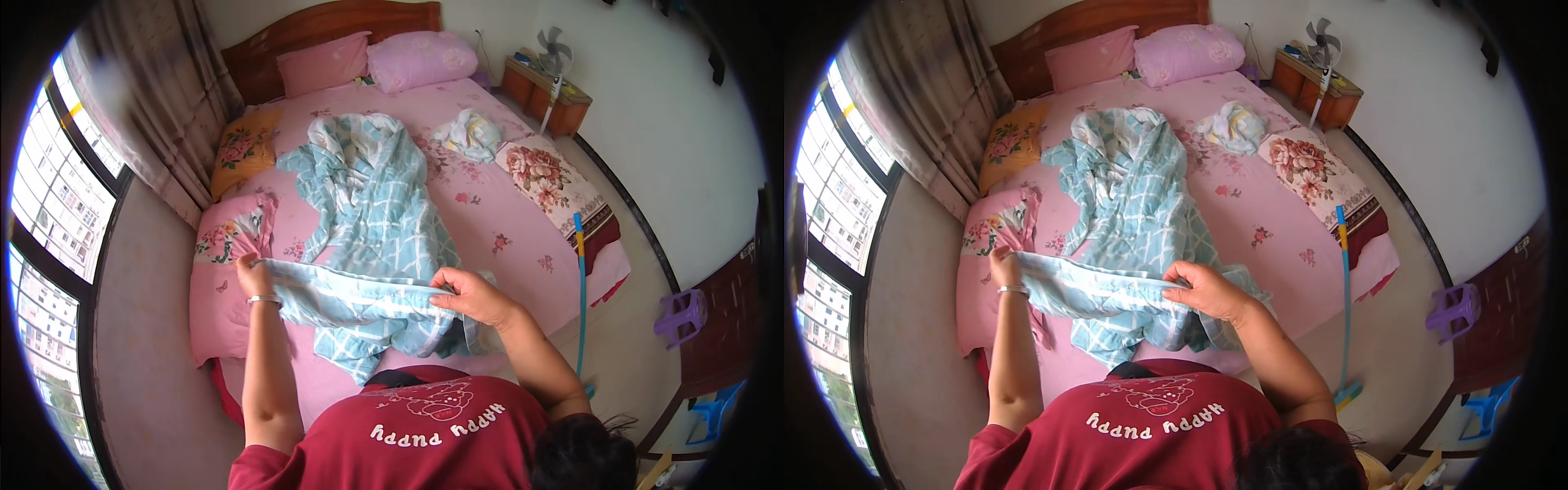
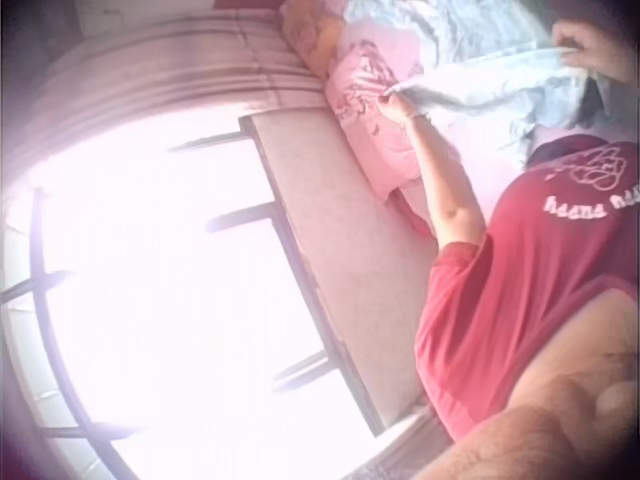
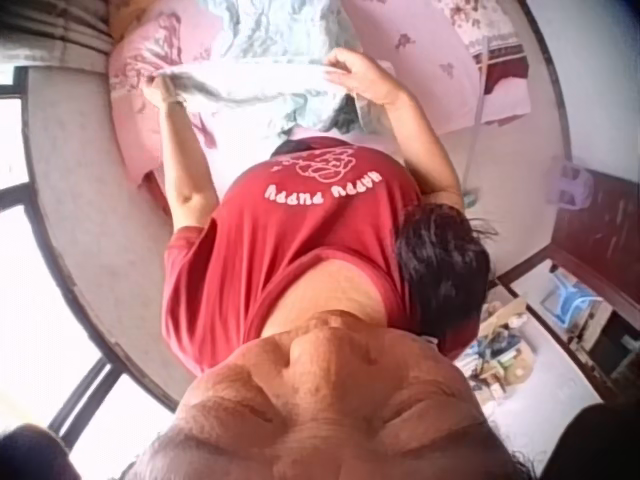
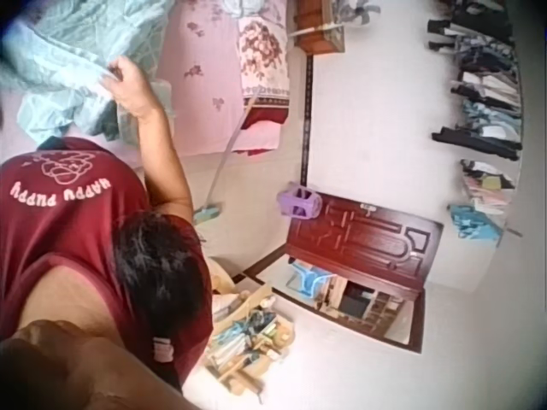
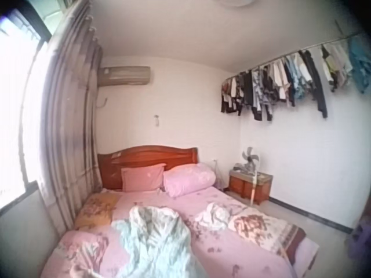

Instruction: The person folds a dark blue rectangular item on a bed and places it on a nearby table. They then pick up a light blue patterned quilt, shake it out, and fold it into a neat rectangular shape on the bed.

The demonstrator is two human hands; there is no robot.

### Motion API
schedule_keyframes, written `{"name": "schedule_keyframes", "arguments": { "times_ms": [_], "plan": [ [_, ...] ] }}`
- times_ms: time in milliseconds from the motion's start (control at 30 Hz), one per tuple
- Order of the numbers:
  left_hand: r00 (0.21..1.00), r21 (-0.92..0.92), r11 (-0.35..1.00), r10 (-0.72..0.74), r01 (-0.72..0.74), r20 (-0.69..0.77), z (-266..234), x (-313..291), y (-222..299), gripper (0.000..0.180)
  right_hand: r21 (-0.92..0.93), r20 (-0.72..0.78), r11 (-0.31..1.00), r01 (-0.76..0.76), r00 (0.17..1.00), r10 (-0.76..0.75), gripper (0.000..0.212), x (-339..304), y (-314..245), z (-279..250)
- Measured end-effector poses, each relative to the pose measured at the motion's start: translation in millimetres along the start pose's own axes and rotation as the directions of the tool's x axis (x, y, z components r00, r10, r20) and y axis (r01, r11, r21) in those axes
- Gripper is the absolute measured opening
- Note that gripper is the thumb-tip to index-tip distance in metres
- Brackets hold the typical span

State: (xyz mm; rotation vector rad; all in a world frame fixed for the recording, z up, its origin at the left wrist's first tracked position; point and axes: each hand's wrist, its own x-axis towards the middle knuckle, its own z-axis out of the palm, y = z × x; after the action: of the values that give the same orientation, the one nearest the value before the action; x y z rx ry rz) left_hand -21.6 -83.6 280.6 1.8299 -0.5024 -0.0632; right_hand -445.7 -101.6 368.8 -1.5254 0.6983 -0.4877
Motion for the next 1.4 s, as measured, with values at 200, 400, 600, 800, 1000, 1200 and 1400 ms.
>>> {"name": "schedule_keyframes", "arguments": {
  "times_ms": [200,400,600,800,1000,1200,1400],
  "plan": [
    [0.369,-0.461,0.73,0.665,-0.505,0.649,9.5,-154.4,125.6,0.052,0.141,0.055,0.989,0.034,0.998,-0.042,0.013,21.6,3.2,9.4],
    [0.107,-0.452,0.834,0.505,-0.317,0.856,6.0,-171.7,136.4,0.031,0.036,0.032,0.984,0.176,0.984,-0.177,0.011,13.7,-6.4,9.1],
    [0.234,-0.46,0.821,0.547,-0.339,0.804,-0.8,-174.8,154.7,0.021,-0.668,-0.143,0.726,0.163,0.929,-0.34,0.025,4.7,0.6,17.1],
    [0.378,-0.463,0.829,0.556,-0.313,0.74,-22.3,-155.6,171.4,0.02,-0.791,-0.315,0.598,-0.131,0.925,-0.214,0.022,-3.5,72.3,15.6],
    [0.494,-0.463,0.845,0.532,-0.266,0.688,-35.0,-144.8,170.1,0.022,-0.847,-0.392,0.525,-0.082,0.763,-0.514,0.025,-1.9,94.7,-1.8],
    [0.585,-0.529,0.786,0.603,-0.319,0.543,-48.1,-126.5,175.8,0.02,-0.915,-0.369,0.382,-0.132,0.658,-0.657,0.018,-11.8,58.9,-30.7],
    [0.688,-0.596,0.773,0.555,-0.218,0.468,-49.3,-120.6,180.0,0.021,-0.73,-0.16,0.67,-0.135,0.987,0.025,0.029,-26.0,106.7,-43.8]
  ]
}}
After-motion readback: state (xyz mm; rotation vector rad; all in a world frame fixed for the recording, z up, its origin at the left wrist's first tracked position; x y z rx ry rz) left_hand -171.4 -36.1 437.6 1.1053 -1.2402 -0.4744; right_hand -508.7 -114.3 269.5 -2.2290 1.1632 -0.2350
